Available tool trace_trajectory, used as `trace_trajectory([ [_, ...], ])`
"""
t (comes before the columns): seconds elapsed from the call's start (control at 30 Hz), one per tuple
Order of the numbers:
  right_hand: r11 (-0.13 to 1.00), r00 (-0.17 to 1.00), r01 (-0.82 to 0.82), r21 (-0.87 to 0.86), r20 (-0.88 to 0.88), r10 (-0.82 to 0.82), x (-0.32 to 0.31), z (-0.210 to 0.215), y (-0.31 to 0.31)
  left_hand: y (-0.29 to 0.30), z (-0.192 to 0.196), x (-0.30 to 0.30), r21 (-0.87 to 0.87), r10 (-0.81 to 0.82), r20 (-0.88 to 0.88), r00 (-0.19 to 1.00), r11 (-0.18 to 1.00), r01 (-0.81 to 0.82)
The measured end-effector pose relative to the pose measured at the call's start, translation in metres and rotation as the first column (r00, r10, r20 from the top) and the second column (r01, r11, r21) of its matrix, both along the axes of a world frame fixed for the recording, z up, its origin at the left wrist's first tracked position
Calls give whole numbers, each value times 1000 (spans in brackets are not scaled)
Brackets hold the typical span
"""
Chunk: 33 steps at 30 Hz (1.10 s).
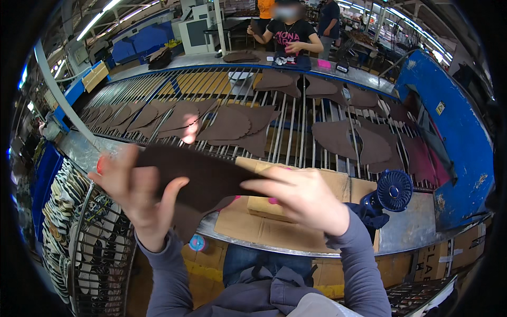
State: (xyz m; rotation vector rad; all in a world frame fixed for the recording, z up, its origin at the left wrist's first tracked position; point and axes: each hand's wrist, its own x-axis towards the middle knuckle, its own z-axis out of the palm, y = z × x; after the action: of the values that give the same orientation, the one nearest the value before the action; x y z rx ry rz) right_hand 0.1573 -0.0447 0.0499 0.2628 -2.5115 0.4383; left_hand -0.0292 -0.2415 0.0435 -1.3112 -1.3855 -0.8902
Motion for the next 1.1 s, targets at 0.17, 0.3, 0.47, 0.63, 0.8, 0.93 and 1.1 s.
trace_trajectory([
  [0.17,921,982,-81,-381,-188,9,9,-37,49,-3,-87,-17,158,-347,865,362,874,460],
  [0.3,927,996,83,-366,2,-89,13,-63,90,40,-100,-40,-134,-134,900,414,820,556],
  [0.47,931,989,110,-347,132,-68,6,-88,103,64,-116,-49,-20,-207,914,348,835,549],
  [0.63,948,985,46,-315,171,9,-5,-108,105,55,-114,-63,-41,-186,894,408,872,488],
  [0.8,956,971,63,-285,240,7,-9,-118,101,40,-113,-65,-175,-66,873,482,882,437],
  [0.93,964,988,3,-268,149,39,-10,-123,100,40,-120,-68,-190,-54,863,502,886,422],
  [1.1,971,985,11,-237,170,30,-8,-125,100,44,-124,-66,-156,-94,852,515,893,422],
])
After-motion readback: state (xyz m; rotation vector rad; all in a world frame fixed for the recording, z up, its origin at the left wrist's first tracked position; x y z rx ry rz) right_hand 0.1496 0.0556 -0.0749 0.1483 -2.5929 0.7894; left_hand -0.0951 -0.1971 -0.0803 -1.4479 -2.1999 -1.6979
